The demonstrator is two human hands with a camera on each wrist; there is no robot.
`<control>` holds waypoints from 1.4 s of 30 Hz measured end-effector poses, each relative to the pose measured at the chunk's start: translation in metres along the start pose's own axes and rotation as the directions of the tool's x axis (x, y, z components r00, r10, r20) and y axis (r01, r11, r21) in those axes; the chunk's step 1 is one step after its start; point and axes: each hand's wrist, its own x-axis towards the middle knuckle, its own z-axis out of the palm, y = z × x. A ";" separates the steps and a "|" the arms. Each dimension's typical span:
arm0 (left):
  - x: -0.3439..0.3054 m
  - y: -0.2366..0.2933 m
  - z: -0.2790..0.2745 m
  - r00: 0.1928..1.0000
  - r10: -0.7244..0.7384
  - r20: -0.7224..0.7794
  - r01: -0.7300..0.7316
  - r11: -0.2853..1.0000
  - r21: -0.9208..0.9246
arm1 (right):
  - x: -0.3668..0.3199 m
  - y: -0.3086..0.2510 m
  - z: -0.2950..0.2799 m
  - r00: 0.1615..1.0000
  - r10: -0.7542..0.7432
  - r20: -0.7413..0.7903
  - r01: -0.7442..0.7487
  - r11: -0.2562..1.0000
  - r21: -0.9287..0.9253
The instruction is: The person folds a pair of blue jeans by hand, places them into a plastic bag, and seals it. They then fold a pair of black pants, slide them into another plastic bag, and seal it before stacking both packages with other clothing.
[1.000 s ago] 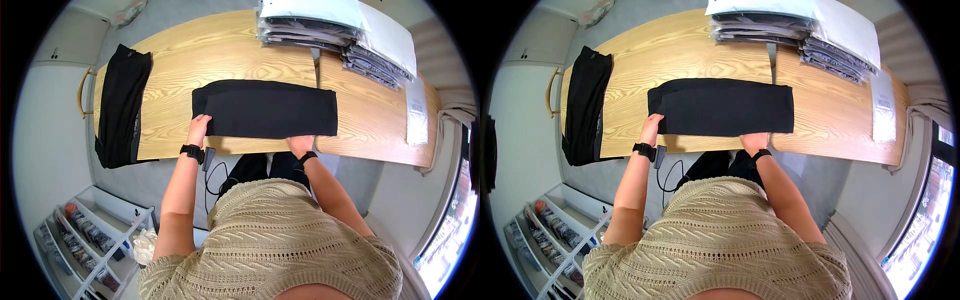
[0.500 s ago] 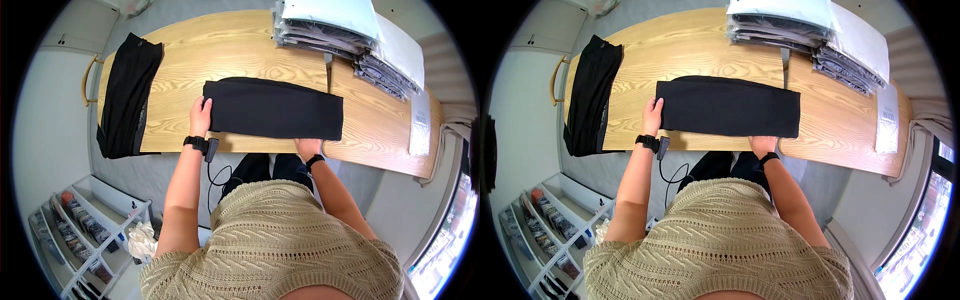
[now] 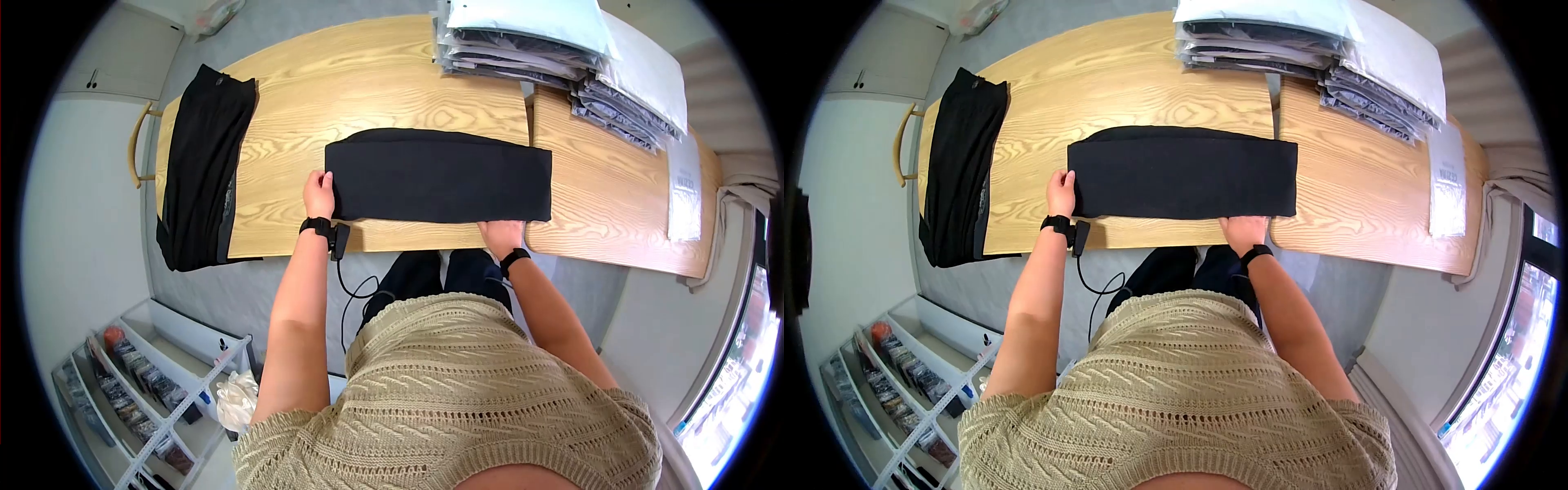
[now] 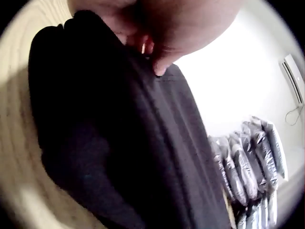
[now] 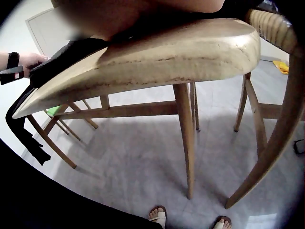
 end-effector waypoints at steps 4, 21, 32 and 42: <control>-0.001 -0.003 0.009 0.988 0.050 -0.143 -0.056 0.998 -0.039 | 0.001 0.002 -0.003 0.998 0.043 0.035 -0.046 0.995 0.088; 0.008 0.118 0.043 0.813 0.478 0.333 -0.575 0.745 0.337 | -0.006 0.008 0.005 0.992 -0.095 -0.082 0.094 0.995 -0.011; 0.017 0.128 0.051 0.728 0.622 0.290 -0.685 0.647 0.333 | -0.004 0.010 0.009 0.997 -0.046 0.064 0.048 0.998 -0.040; 0.015 0.138 0.068 0.699 0.548 0.460 -0.691 0.683 0.237 | -0.006 0.012 0.014 0.993 -0.091 -0.073 0.092 0.996 0.012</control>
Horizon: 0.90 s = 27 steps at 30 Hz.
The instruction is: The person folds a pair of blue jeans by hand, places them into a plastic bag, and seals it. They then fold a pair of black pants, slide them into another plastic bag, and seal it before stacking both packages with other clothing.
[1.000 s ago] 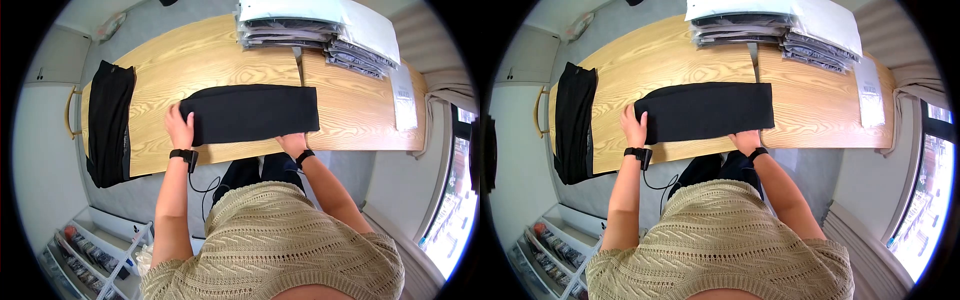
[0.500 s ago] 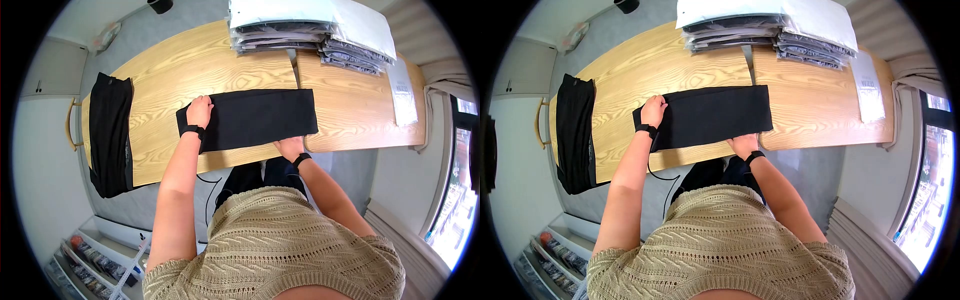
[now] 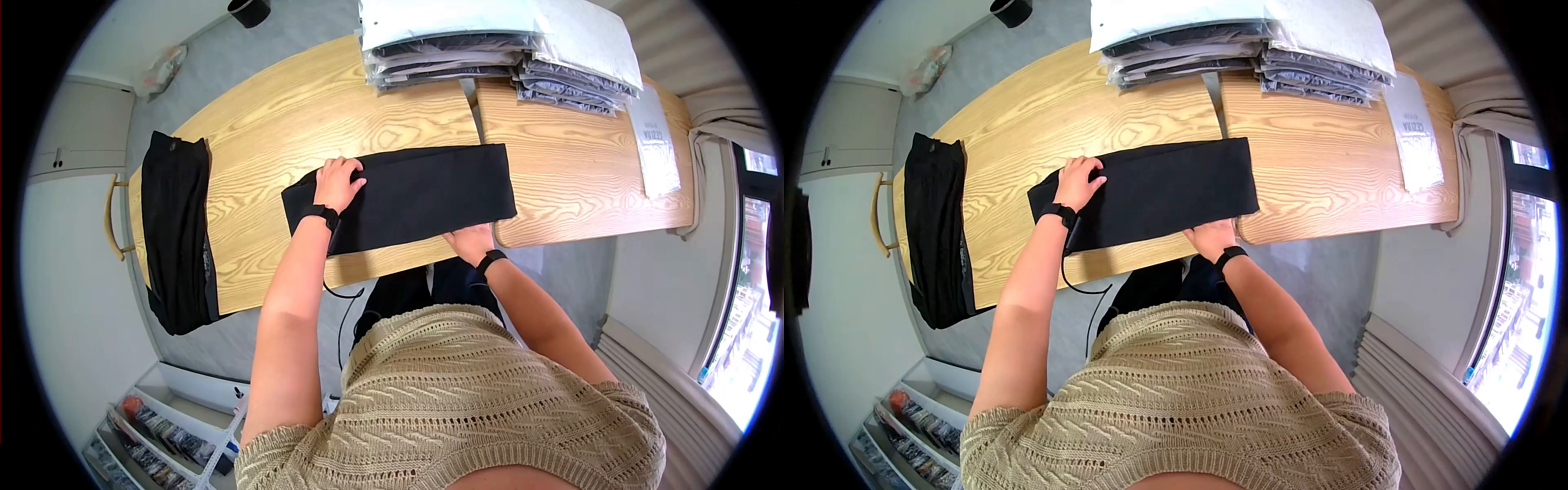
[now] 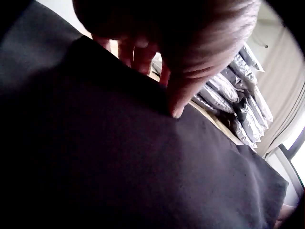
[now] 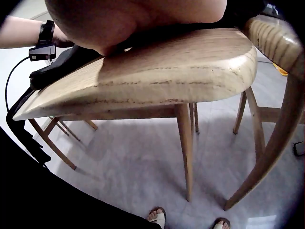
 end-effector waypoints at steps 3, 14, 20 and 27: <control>0.006 -0.004 0.000 0.994 -0.043 0.104 0.043 0.999 0.004 | 0.002 -0.001 -0.002 0.993 0.032 0.115 -0.033 0.999 0.000; 0.008 0.005 0.018 0.972 -0.136 -0.190 0.150 0.987 0.063 | 0.003 -0.007 -0.024 0.979 0.085 0.183 -0.104 0.990 0.099; 0.005 0.028 0.013 0.923 -0.024 -0.384 0.113 0.972 0.208 | 0.004 -0.008 -0.022 0.996 0.079 0.051 -0.085 0.990 0.113; -0.059 0.113 0.034 0.873 0.436 0.220 -0.434 0.899 -0.059 | -0.001 -0.004 -0.008 0.992 0.055 -0.111 -0.046 0.995 0.087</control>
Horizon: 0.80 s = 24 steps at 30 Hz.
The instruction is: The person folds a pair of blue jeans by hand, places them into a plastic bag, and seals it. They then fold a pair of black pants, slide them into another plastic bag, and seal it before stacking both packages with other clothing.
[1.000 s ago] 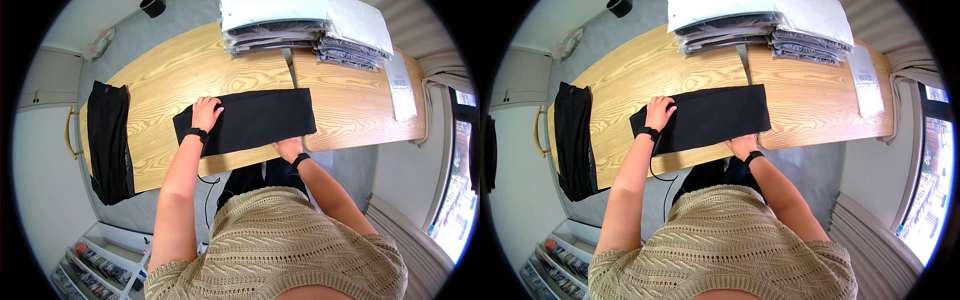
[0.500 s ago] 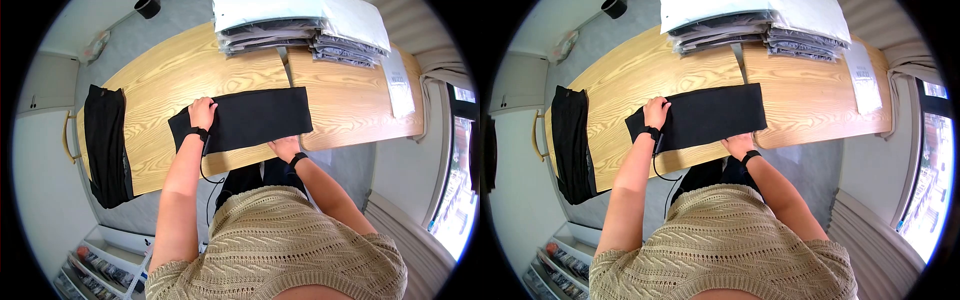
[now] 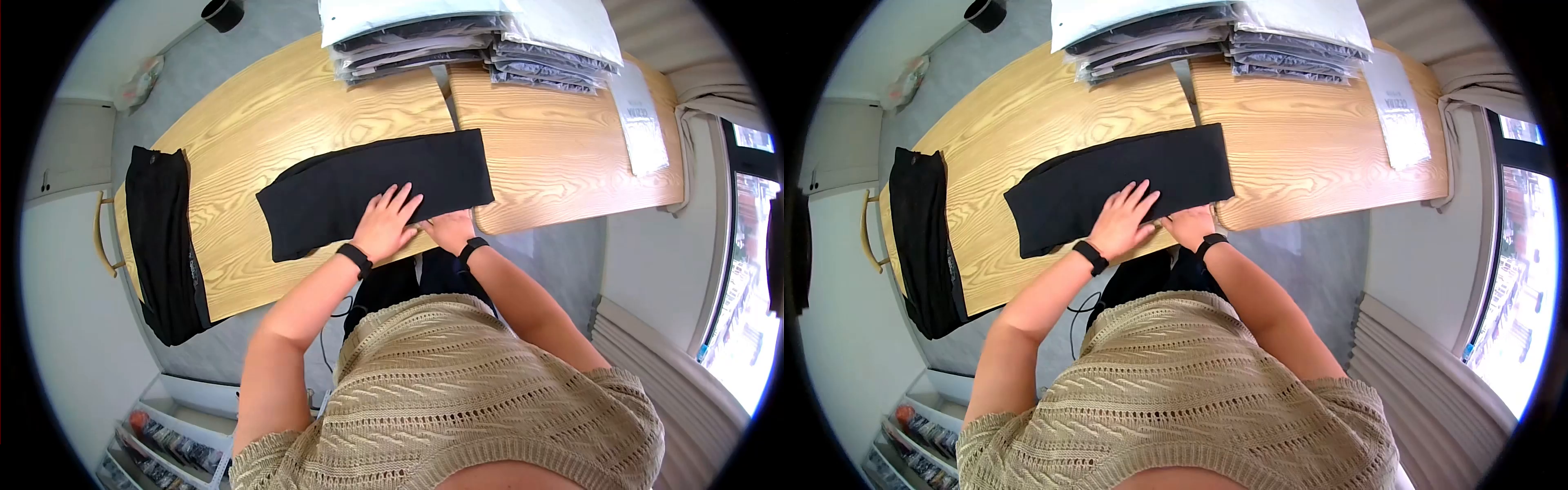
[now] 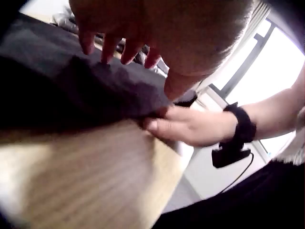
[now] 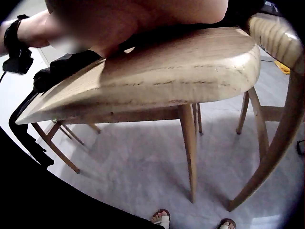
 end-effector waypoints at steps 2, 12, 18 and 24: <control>-0.003 0.005 0.014 0.988 -0.077 0.130 0.070 0.995 0.065 | 0.008 0.009 -0.024 0.966 0.015 0.257 -0.017 1.000 0.007; -0.006 -0.003 0.029 0.994 -0.072 0.082 0.061 0.989 0.136 | -0.031 0.062 -0.069 0.990 0.017 -0.139 0.024 0.958 0.287; -0.005 -0.003 0.027 0.991 -0.072 0.114 0.056 0.989 0.138 | 0.015 0.047 -0.049 0.999 0.040 -0.018 -0.042 0.988 -0.148; -0.050 -0.038 0.012 0.992 -0.122 0.014 0.116 0.967 0.228 | 0.015 0.050 -0.045 0.998 0.056 0.027 -0.051 0.988 -0.146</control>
